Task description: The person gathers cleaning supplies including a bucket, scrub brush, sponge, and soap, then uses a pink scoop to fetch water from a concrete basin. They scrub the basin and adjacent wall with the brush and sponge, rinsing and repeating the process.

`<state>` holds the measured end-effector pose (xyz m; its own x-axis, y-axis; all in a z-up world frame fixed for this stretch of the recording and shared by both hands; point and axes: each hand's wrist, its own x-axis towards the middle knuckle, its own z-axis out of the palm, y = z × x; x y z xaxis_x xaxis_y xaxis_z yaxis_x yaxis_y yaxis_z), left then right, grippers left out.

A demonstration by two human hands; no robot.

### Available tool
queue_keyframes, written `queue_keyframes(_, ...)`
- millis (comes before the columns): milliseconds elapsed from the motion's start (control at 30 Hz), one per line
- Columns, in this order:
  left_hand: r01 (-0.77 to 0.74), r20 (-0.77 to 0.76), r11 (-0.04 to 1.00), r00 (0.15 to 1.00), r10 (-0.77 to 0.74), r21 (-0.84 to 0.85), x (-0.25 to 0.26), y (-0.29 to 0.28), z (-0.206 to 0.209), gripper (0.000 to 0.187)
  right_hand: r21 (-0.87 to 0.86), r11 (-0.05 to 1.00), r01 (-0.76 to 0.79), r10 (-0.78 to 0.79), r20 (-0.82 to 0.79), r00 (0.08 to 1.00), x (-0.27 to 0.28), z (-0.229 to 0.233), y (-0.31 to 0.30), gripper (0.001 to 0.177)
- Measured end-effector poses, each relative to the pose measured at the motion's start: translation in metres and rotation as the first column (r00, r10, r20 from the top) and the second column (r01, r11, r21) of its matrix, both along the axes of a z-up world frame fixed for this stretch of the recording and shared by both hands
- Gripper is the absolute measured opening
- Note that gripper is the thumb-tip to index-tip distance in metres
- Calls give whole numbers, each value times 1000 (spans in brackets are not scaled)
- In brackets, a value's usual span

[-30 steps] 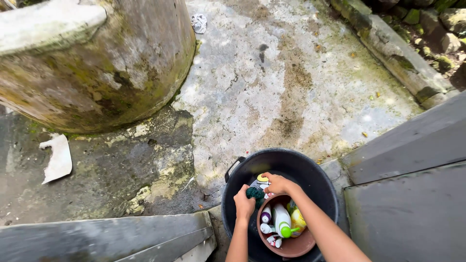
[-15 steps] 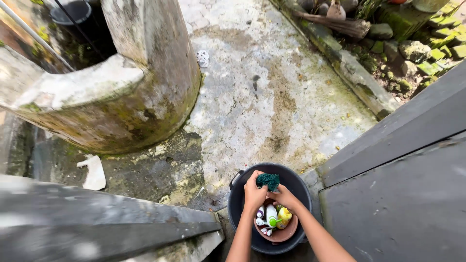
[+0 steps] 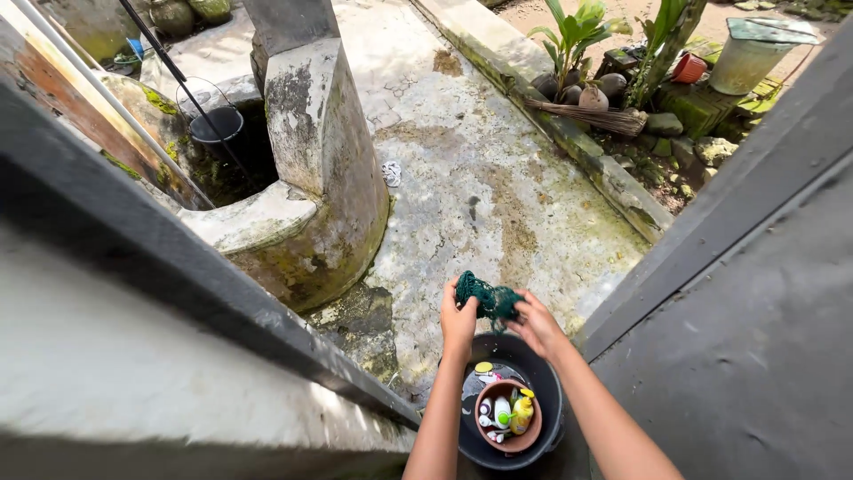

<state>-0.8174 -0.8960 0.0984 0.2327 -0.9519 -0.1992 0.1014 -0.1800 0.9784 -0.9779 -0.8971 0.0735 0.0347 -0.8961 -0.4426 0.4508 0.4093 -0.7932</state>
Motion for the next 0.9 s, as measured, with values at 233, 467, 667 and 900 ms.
queue_keyframes(233, 37, -142, 998, 989, -44, -52, -32, 1, 2, 40, -155, 987, -47, 36, -72, 997, 12, 27, -22, 26)
queue_keyframes(467, -76, 221, 995, 971, 88, -64, -28, 28, 51, 50, -406, 913, 46, -174, -286, 942, 24, 71, -6, 28)
queue_keyframes(667, 35, -523, 998, 850, -55, -48, -44, 25, 58, 25, -300, 953, 43, -247, -687, 684, 15, 113, 13, 28)
queue_keyframes(900, -120, -243, 992, 962, 126, 38, -20, 26, 44, 30, -281, 960, -11, -193, -687, 700, -1, 98, 19, 30)
